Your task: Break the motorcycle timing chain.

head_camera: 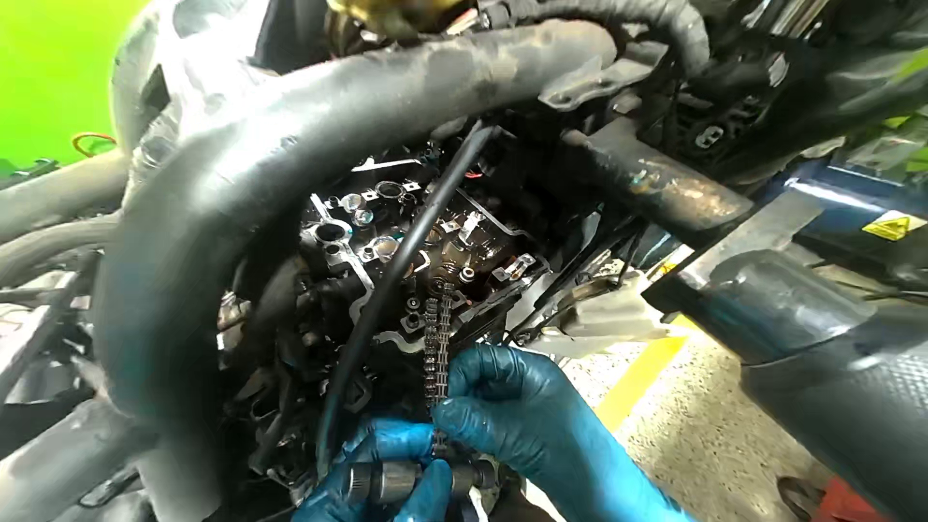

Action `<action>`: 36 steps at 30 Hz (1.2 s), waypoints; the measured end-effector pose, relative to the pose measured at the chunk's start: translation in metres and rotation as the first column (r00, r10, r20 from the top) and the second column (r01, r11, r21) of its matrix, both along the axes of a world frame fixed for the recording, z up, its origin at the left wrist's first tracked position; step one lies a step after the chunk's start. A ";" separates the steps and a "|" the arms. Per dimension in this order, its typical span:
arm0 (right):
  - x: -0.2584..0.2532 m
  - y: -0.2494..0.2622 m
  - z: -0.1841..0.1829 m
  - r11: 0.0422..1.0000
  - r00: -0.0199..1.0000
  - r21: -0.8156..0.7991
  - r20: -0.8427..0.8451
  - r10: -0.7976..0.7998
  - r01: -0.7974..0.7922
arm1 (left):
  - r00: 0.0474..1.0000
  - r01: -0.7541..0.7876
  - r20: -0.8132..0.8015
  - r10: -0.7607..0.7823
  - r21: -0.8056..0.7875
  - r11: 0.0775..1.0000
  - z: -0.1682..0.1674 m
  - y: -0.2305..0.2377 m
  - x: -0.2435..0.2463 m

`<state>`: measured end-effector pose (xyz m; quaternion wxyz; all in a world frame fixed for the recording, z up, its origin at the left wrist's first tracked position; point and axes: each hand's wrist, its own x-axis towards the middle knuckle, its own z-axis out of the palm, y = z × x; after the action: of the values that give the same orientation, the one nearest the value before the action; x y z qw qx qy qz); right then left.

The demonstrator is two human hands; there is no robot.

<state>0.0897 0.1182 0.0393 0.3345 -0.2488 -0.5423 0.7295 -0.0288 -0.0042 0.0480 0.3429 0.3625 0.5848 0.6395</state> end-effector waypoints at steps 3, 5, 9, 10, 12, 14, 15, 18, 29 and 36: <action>0.004 0.007 0.012 0.995 0.998 -0.078 0.015 0.069 -0.067 | 0.999 -0.002 -0.037 0.003 0.032 0.999 0.001 0.004 0.000; 0.004 0.008 0.015 1.000 0.998 -0.012 -0.056 0.013 -0.013 | 1.000 -0.017 -0.007 0.017 0.040 0.999 0.004 0.010 0.003; 0.002 0.013 0.007 0.987 0.988 0.155 -0.154 -0.017 0.042 | 0.991 -0.120 -0.047 0.121 0.038 0.992 0.007 0.023 0.012; 0.003 0.015 0.006 0.980 0.990 0.196 -0.143 -0.018 0.046 | 0.986 -0.149 -0.063 0.152 0.050 0.988 0.006 0.027 0.015; 0.006 0.019 0.007 0.966 0.991 0.253 -0.130 -0.014 0.047 | 0.980 -0.189 -0.051 0.193 0.074 0.979 0.005 0.032 0.021; 0.007 0.021 0.008 0.968 0.991 0.249 -0.135 0.006 0.028 | 0.978 -0.204 -0.026 0.207 0.093 0.975 0.003 0.034 0.025; 0.008 0.022 0.008 0.975 0.989 0.221 -0.148 0.023 0.010 | 0.982 -0.185 -0.023 0.188 0.105 0.977 0.001 0.033 0.025; 0.008 0.024 0.007 0.996 0.980 0.084 -0.195 0.048 -0.032 | 0.996 -0.041 -0.073 0.055 0.182 0.982 -0.006 0.029 0.016; 0.022 0.022 0.005 0.982 0.986 0.157 -0.110 0.124 -0.106 | 0.985 -0.059 -0.140 0.099 0.269 0.961 -0.015 0.033 0.019; 0.024 0.016 0.009 0.981 0.997 0.192 -0.079 0.017 -0.001 | 0.989 -0.036 -0.129 0.073 0.270 0.962 -0.019 0.034 0.018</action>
<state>0.1133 0.1342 0.0478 0.3750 -0.1835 -0.5975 0.6847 -0.0109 0.0300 0.0287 0.2321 0.4321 0.5256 0.6951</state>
